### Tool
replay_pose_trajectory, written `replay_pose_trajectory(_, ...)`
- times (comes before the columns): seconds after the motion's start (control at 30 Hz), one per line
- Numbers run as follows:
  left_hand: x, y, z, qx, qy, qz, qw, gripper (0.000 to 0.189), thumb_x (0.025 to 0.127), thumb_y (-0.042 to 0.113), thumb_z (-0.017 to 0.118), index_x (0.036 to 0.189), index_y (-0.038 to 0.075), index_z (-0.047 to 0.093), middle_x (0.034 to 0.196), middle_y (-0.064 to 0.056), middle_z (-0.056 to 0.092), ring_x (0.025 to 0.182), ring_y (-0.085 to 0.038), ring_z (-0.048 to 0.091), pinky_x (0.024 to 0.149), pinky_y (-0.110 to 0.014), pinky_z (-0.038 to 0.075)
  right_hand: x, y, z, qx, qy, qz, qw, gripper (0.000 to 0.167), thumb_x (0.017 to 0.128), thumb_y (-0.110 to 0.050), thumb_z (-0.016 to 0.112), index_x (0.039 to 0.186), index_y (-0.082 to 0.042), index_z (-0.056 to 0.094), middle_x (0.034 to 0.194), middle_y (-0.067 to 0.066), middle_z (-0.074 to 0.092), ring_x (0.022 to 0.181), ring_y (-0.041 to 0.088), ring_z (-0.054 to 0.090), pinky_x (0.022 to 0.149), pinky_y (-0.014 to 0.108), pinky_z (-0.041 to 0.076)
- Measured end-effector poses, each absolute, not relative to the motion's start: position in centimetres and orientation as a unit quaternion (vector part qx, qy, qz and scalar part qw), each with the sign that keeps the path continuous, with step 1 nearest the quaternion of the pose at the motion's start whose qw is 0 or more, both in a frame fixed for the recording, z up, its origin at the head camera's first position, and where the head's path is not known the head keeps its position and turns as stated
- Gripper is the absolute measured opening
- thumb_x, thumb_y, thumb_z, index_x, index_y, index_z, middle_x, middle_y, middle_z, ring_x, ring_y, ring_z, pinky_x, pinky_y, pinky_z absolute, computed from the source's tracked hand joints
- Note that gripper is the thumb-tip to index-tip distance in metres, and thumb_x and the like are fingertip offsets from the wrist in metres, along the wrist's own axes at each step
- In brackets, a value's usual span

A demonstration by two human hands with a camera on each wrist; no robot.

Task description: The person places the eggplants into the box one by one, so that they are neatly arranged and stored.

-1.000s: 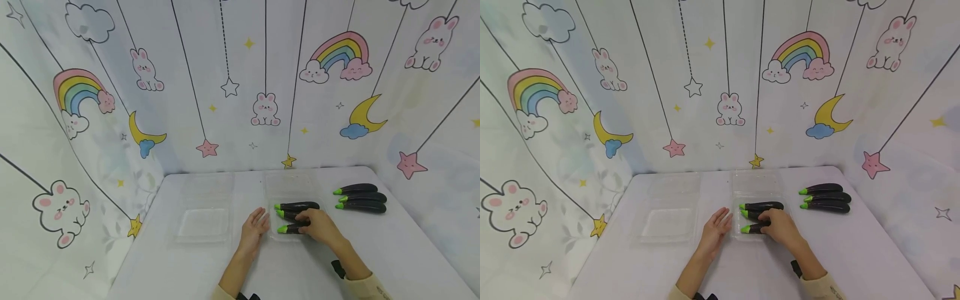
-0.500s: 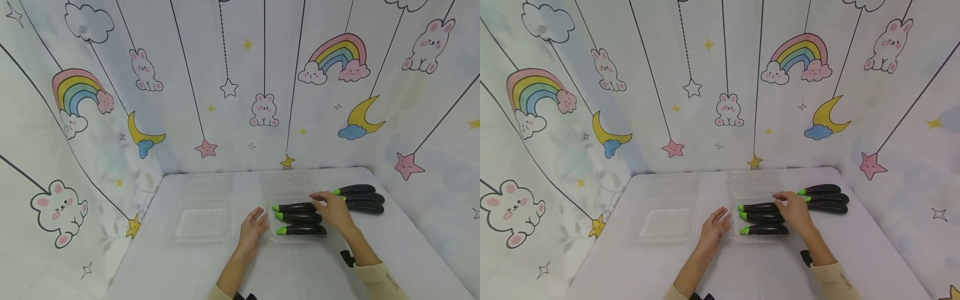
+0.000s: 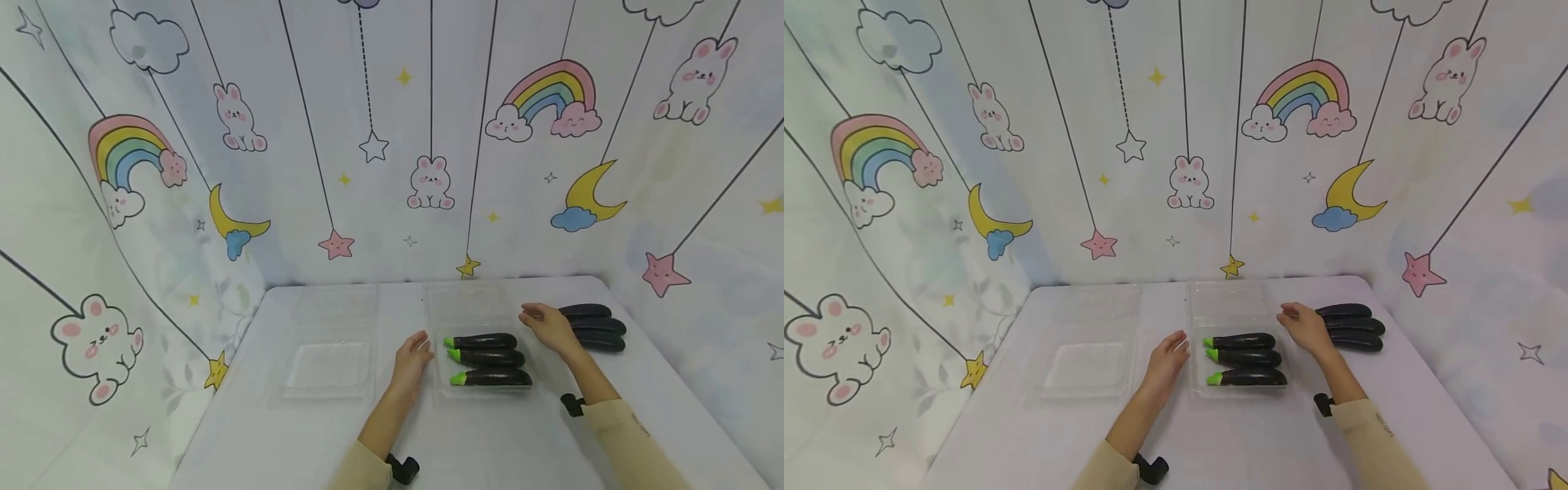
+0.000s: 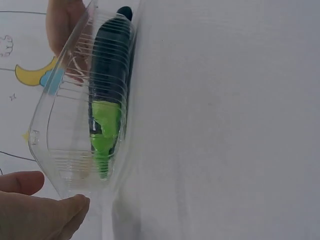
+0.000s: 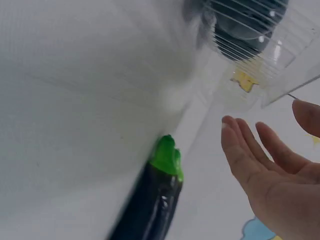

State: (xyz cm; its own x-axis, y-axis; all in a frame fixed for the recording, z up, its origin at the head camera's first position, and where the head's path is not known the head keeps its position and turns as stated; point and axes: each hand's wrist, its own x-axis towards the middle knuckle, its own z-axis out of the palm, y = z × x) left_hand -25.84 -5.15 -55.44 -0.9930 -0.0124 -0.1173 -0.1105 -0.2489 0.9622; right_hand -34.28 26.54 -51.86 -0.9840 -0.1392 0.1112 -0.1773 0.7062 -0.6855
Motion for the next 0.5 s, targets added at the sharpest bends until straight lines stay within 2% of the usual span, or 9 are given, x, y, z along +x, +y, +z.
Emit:
replay_pose_trajectory(0.1,-26.8,-4.9,-55.2,-0.06,0.614,0.786,0.026,0.062,0.095,-0.006,0.053,0.155,-0.008,0.037,0.162,-0.028,0.036,0.151,-0.041,0.035,0.125,-0.049,0.031,-34.7,26.8,-52.2,0.072,-0.906,0.416,-0.027,0.058,0.111,-0.031,0.051,0.151,0.01,0.043,0.144,0.035,0.054,0.132,0.052,0.053,0.103,0.062,0.05)
replay_pose_trajectory(0.2,-27.9,-4.7,-55.1,-0.07,0.61,0.789,0.02,0.061,0.096,-0.007,0.053,0.154,-0.009,0.037,0.161,-0.029,0.037,0.151,-0.041,0.036,0.124,-0.049,0.032,-35.1,27.1,-52.8,0.063,-0.889,0.45,-0.056,0.06,0.112,-0.028,0.048,0.153,0.013,0.036,0.146,0.037,0.051,0.132,0.052,0.053,0.106,0.061,0.049)
replay_pose_trajectory(0.37,-29.4,-4.4,-55.1,-0.074,0.62,0.781,0.014,0.061,0.094,-0.009,0.052,0.154,-0.011,0.036,0.16,-0.03,0.037,0.15,-0.043,0.037,0.123,-0.048,0.035,-35.9,27.4,-53.9,0.055,-0.873,0.479,-0.071,0.057,0.111,-0.022,0.05,0.154,0.014,0.035,0.148,0.037,0.049,0.131,0.049,0.055,0.105,0.056,0.051)
replay_pose_trajectory(0.5,-30.5,-4.3,-55.1,-0.082,0.629,0.773,0.023,0.058,0.101,-0.001,0.05,0.155,-0.011,0.034,0.161,-0.029,0.036,0.151,-0.043,0.035,0.124,-0.048,0.033,-36.5,27.3,-54.4,0.057,-0.84,0.532,-0.088,0.058,0.11,-0.018,0.052,0.155,0.014,0.033,0.15,0.036,0.047,0.136,0.047,0.053,0.111,0.052,0.049)
